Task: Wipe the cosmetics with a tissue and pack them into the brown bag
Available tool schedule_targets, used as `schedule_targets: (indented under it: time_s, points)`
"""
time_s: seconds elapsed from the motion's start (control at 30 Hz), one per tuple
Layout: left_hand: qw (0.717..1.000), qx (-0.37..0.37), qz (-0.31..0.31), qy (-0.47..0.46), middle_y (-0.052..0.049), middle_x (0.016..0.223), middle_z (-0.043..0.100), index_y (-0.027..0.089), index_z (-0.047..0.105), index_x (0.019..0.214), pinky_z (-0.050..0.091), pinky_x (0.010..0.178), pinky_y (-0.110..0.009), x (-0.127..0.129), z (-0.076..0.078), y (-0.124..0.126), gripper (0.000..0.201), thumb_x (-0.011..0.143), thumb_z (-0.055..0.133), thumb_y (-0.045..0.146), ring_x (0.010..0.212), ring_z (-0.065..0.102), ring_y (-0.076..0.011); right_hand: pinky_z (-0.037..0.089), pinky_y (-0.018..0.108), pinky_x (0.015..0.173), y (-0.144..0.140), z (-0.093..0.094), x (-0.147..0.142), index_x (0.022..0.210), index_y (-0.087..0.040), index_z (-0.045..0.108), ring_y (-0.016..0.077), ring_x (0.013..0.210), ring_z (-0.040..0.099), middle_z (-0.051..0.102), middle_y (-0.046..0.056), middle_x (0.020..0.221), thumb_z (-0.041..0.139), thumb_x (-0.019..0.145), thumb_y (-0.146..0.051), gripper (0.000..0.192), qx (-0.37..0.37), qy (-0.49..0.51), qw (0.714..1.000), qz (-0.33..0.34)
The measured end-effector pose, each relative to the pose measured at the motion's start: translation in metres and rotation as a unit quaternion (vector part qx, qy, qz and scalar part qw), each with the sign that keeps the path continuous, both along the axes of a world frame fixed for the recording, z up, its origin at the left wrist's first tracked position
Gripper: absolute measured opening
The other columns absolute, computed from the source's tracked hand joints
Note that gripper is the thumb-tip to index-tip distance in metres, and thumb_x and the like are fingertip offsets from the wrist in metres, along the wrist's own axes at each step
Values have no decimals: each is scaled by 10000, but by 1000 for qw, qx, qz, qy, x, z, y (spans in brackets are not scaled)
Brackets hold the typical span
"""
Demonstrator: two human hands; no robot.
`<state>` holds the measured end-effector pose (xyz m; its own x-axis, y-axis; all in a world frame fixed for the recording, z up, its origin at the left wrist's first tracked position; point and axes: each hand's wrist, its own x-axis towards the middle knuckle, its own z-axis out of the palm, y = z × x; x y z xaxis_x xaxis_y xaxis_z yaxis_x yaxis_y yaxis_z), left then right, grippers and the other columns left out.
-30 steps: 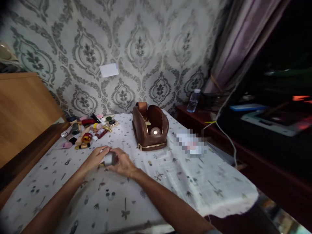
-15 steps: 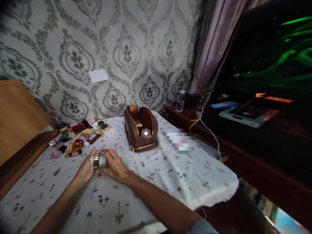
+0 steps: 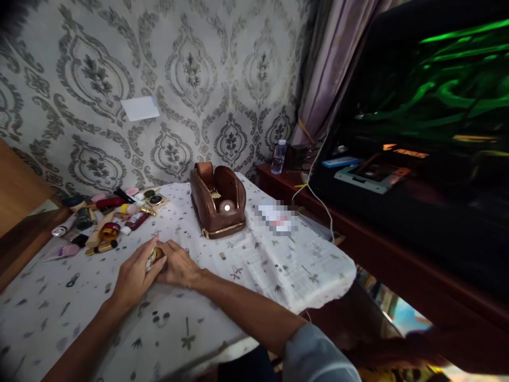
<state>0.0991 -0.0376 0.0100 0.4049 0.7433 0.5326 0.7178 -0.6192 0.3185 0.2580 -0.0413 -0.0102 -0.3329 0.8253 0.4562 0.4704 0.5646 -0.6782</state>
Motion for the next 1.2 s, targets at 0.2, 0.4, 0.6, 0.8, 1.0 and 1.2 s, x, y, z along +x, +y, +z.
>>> schedule_targets:
  time_s: [0.2, 0.4, 0.6, 0.8, 1.0, 1.2]
  points:
    - [1000, -10, 16, 2, -122, 1242, 666, 202, 539, 1293, 511, 952, -400, 1, 0, 1, 408, 956, 409, 392, 1133, 634, -273, 495, 343, 871, 1, 3, -1, 1170, -169, 559, 210, 946, 582, 575, 53, 1024, 776, 650, -255, 570, -29, 18, 999, -5]
    - [999, -36, 36, -5, -103, 1052, 692, 195, 562, 1087, 495, 877, -368, 5, 10, -4, 273, 967, 370, 347, 1006, 646, -250, 469, 351, 933, 0, 6, 0, 1192, -164, 561, 220, 1029, 595, 608, 71, 1098, 752, 690, -274, 548, -39, 42, 998, 21]
    - [994, -77, 54, -49, -34, 851, 598, 223, 465, 880, 443, 749, -302, 3, 17, -5, 226, 982, 315, 358, 811, 588, -190, 466, 373, 943, 4, 2, 1, 1216, -167, 574, 233, 1048, 597, 634, 82, 1115, 769, 703, -287, 562, -23, 40, 998, 49]
    - [982, -102, 58, -146, 29, 688, 490, 221, 414, 780, 382, 673, -262, -6, 14, 4, 252, 976, 349, 366, 658, 490, -143, 410, 436, 1050, 5, 2, 2, 1297, -165, 546, 269, 1184, 555, 619, 114, 1253, 801, 675, -243, 677, 6, 23, 994, 102]
    - [959, -168, 64, -217, 20, 737, 555, 215, 473, 833, 423, 704, -246, -12, 5, 14, 238, 951, 385, 403, 720, 548, -145, 452, 437, 1000, 3, 1, 2, 1311, -195, 518, 266, 1149, 568, 600, 108, 1242, 770, 697, -272, 668, -10, 27, 995, 94]
    - [956, -163, 75, -232, -19, 845, 616, 218, 493, 895, 459, 808, -305, -8, -1, 11, 270, 936, 377, 458, 841, 603, -187, 462, 421, 969, 1, 3, 3, 1221, -172, 553, 257, 1094, 567, 599, 100, 1160, 791, 686, -330, 606, -7, 38, 996, 81]
